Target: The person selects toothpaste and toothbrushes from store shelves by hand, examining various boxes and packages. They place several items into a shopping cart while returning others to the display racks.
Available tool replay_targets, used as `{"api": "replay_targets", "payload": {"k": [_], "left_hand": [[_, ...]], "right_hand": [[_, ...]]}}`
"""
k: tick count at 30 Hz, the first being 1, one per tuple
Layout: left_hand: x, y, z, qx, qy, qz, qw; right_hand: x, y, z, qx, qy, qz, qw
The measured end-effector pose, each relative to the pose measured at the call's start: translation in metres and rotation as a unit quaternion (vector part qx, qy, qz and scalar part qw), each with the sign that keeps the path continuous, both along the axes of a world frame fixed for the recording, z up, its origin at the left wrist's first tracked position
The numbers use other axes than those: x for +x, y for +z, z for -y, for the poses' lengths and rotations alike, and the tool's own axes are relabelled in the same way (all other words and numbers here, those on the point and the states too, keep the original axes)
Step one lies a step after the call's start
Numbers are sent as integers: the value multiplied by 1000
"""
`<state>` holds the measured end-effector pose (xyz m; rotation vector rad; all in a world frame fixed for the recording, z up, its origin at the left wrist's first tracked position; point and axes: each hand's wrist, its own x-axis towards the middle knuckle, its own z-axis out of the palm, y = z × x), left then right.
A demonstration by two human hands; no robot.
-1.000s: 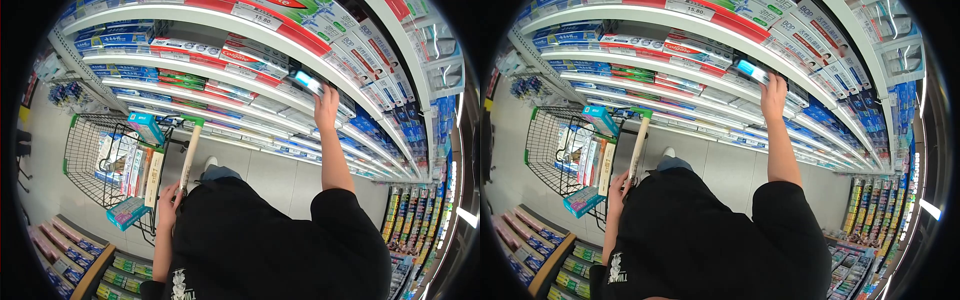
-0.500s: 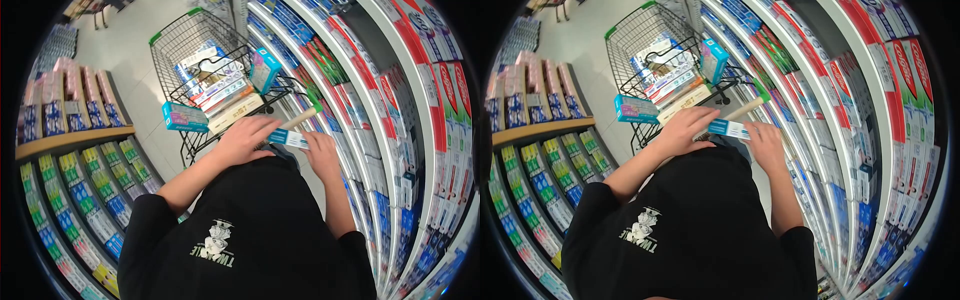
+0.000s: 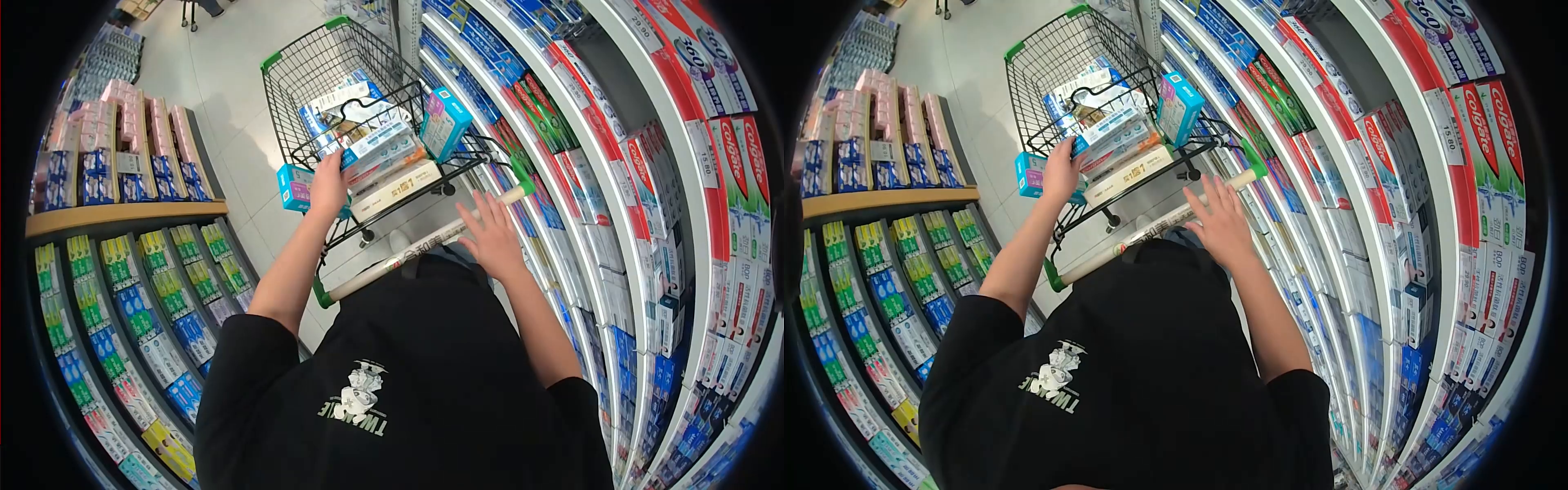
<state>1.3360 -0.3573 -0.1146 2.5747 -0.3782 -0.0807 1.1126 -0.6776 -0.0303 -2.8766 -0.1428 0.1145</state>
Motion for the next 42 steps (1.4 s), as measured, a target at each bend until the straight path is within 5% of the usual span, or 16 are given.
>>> {"api": "replay_targets", "payload": {"k": [5,13,18,22,26,27,30,34,42], "left_hand": [[5,-5,10,132,-11,118,984],[2,-21,15,129,-98,151,975],[-23,-12,37,72,-58,136,986],[-83,20,61,-60,-182,151,970],[-143,29,70,-168,-223,-171,945],[-152,58,78,-117,-238,-261,928],[-160,45,68,-6,-303,-219,928],[-172,57,58,-59,-308,-269,911],[-206,58,54,-42,-316,-242,916]], "right_hand": [[-2,2,3,21,-4,-15,1000],[-2,-4,-2,19,-4,-42,999],[-9,-12,-1,45,-5,-37,998],[-16,-10,-8,48,-20,-22,998],[-21,-13,-16,41,-12,-17,999],[-24,-15,-15,40,-3,-11,999],[-35,-20,-15,43,12,7,999],[-76,4,8,89,-32,20,995],[-257,77,153,-56,-291,171,940]]}}
